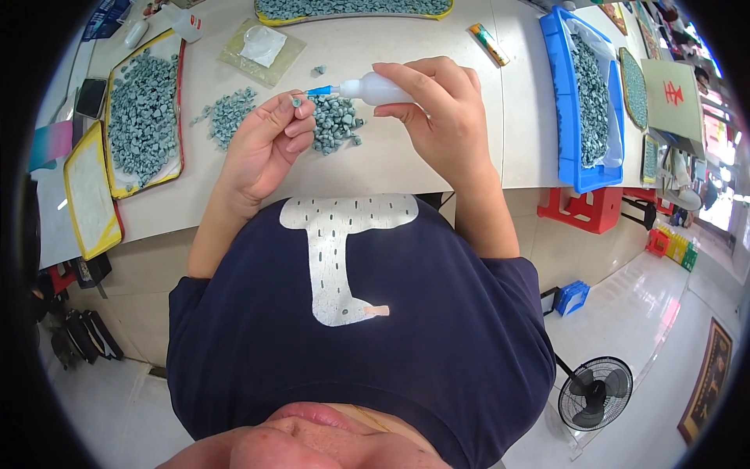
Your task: The recorder is applying glue to small blue plastic components and joining them together at a factory assembly bench.
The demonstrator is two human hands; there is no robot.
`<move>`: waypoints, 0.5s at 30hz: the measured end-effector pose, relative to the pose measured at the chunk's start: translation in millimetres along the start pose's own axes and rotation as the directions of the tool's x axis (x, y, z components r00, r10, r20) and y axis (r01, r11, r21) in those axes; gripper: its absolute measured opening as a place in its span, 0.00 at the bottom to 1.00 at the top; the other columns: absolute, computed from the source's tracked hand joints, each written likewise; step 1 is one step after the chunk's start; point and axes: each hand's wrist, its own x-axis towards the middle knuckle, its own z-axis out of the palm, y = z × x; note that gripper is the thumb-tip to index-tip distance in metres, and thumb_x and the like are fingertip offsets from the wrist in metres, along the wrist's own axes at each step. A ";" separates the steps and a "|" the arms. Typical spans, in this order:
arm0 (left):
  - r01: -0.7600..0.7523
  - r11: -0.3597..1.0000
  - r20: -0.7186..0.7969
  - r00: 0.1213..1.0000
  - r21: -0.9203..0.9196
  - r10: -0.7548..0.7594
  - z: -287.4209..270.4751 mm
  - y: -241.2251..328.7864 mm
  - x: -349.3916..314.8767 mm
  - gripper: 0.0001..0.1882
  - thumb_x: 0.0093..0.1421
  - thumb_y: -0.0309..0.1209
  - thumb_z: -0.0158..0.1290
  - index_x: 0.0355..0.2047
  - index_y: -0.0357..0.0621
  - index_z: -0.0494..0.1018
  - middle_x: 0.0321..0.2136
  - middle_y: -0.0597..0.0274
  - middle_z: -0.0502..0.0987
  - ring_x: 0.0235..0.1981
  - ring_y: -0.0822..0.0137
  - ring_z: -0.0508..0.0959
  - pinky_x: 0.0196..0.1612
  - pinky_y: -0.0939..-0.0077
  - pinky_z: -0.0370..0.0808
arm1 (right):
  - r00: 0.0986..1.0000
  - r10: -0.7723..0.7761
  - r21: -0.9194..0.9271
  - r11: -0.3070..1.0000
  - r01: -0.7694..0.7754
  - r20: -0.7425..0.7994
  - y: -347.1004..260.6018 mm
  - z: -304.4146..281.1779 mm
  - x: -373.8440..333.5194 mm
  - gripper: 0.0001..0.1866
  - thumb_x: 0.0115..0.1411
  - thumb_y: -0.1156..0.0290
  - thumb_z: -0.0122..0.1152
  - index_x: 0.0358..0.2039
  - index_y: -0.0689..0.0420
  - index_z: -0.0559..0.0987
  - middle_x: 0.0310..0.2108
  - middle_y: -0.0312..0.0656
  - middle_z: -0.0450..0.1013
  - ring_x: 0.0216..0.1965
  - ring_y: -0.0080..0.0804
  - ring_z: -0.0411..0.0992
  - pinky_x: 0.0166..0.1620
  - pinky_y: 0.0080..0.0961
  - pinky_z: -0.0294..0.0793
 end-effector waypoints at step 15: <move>-0.007 1.000 -0.012 1.000 0.003 0.007 -4.8 2.0 -3.5 0.10 0.65 0.29 0.48 0.38 0.32 0.70 0.32 0.63 0.71 0.27 0.76 0.65 0.29 0.84 0.65 | 0.994 -0.111 -0.292 0.950 0.110 0.015 -13.3 1.3 5.0 0.21 0.37 0.69 0.71 0.37 0.48 0.82 0.29 0.28 0.75 0.33 0.23 0.70 0.38 0.23 0.61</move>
